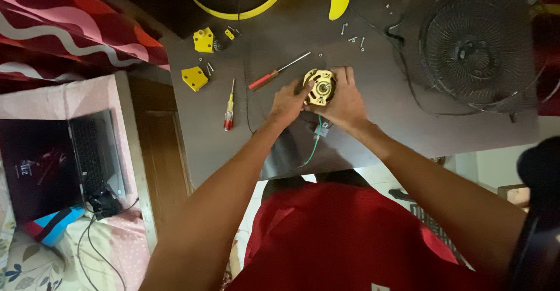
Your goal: The person disassembles the motor housing of an electric fan using a screwdriver, removes the rotor, and then reassembles the housing. The person uses a screwdriver to remove and insert screws to secure the motor housing halves.
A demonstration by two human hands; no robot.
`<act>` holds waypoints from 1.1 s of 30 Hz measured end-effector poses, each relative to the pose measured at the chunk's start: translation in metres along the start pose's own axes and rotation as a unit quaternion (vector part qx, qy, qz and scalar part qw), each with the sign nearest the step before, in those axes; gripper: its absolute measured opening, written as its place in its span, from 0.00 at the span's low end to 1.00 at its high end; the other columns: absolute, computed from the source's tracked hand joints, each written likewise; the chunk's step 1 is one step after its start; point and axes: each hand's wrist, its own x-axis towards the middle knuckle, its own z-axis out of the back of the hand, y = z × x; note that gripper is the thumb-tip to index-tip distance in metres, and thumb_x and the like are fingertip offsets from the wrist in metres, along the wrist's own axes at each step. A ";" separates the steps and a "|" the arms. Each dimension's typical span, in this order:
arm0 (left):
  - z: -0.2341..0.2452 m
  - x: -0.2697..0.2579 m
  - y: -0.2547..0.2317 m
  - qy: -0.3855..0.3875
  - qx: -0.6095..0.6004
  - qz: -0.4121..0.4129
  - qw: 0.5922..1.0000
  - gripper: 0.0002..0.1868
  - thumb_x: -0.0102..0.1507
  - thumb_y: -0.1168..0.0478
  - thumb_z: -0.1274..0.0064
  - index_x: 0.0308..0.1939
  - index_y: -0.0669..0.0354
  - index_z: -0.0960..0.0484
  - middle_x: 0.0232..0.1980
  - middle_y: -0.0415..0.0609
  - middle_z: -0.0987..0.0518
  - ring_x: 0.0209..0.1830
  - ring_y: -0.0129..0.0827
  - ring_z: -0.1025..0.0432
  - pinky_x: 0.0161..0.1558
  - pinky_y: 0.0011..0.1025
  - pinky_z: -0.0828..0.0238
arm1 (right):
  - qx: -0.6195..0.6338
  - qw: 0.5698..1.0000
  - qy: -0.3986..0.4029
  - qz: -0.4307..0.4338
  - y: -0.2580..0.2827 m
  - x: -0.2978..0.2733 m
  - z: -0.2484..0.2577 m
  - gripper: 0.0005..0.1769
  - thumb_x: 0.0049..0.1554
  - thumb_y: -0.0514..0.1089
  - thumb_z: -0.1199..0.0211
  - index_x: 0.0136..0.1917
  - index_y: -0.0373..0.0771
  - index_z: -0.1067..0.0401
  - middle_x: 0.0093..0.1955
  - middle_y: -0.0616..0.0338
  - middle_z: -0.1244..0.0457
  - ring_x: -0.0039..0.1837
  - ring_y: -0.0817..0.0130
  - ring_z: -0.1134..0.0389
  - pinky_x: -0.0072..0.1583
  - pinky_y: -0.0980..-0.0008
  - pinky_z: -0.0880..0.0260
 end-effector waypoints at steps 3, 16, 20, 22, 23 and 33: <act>-0.002 -0.001 -0.001 -0.023 -0.027 -0.020 0.999 0.39 0.63 0.34 0.51 0.68 0.59 0.26 0.51 0.54 0.15 0.34 0.33 0.16 0.39 0.30 0.18 | 0.021 1.000 -0.013 -0.018 0.001 -0.001 -0.002 0.54 0.40 0.57 0.17 0.66 0.36 0.46 0.65 0.46 0.45 0.63 0.54 0.35 0.62 0.57 0.29; -0.010 0.012 0.030 -0.027 0.020 -0.046 0.998 0.36 0.63 0.37 0.47 0.68 0.55 0.26 0.58 0.58 0.17 0.58 0.49 0.23 0.58 0.41 0.27 | 0.054 0.998 -0.013 0.017 -0.005 -0.001 -0.004 0.57 0.35 0.57 0.14 0.68 0.37 0.43 0.66 0.48 0.40 0.66 0.50 0.34 0.63 0.56 0.31; -0.008 0.011 0.025 -0.003 0.020 -0.022 1.000 0.36 0.64 0.38 0.49 0.68 0.54 0.27 0.60 0.56 0.18 0.61 0.49 0.24 0.62 0.42 0.29 | 0.056 0.998 0.002 0.027 -0.004 -0.001 0.001 0.58 0.36 0.56 0.14 0.69 0.37 0.43 0.66 0.48 0.39 0.67 0.51 0.34 0.65 0.56 0.31; -0.006 0.008 0.020 0.010 0.016 0.013 1.000 0.36 0.64 0.37 0.50 0.69 0.54 0.28 0.60 0.55 0.18 0.61 0.48 0.24 0.63 0.42 0.29 | 0.051 0.998 0.010 0.039 -0.004 0.002 0.001 0.59 0.35 0.56 0.14 0.70 0.36 0.44 0.65 0.48 0.40 0.67 0.51 0.34 0.66 0.57 0.32; -0.005 0.005 0.017 0.014 0.006 0.022 1.000 0.36 0.64 0.37 0.50 0.69 0.55 0.29 0.61 0.55 0.19 0.61 0.47 0.24 0.63 0.42 0.30 | 0.047 0.998 0.018 0.038 -0.005 0.003 0.000 0.60 0.35 0.56 0.14 0.70 0.36 0.45 0.65 0.48 0.41 0.67 0.52 0.34 0.66 0.57 0.33; 0.004 -0.001 0.001 0.011 -0.020 0.006 1.000 0.41 0.63 0.36 0.45 0.69 0.63 0.30 0.64 0.61 0.27 0.63 0.47 0.27 0.58 0.38 0.25 | 0.050 0.998 0.002 0.041 -0.014 0.004 -0.008 0.59 0.37 0.58 0.14 0.68 0.35 0.46 0.66 0.47 0.44 0.68 0.52 0.37 0.68 0.58 0.33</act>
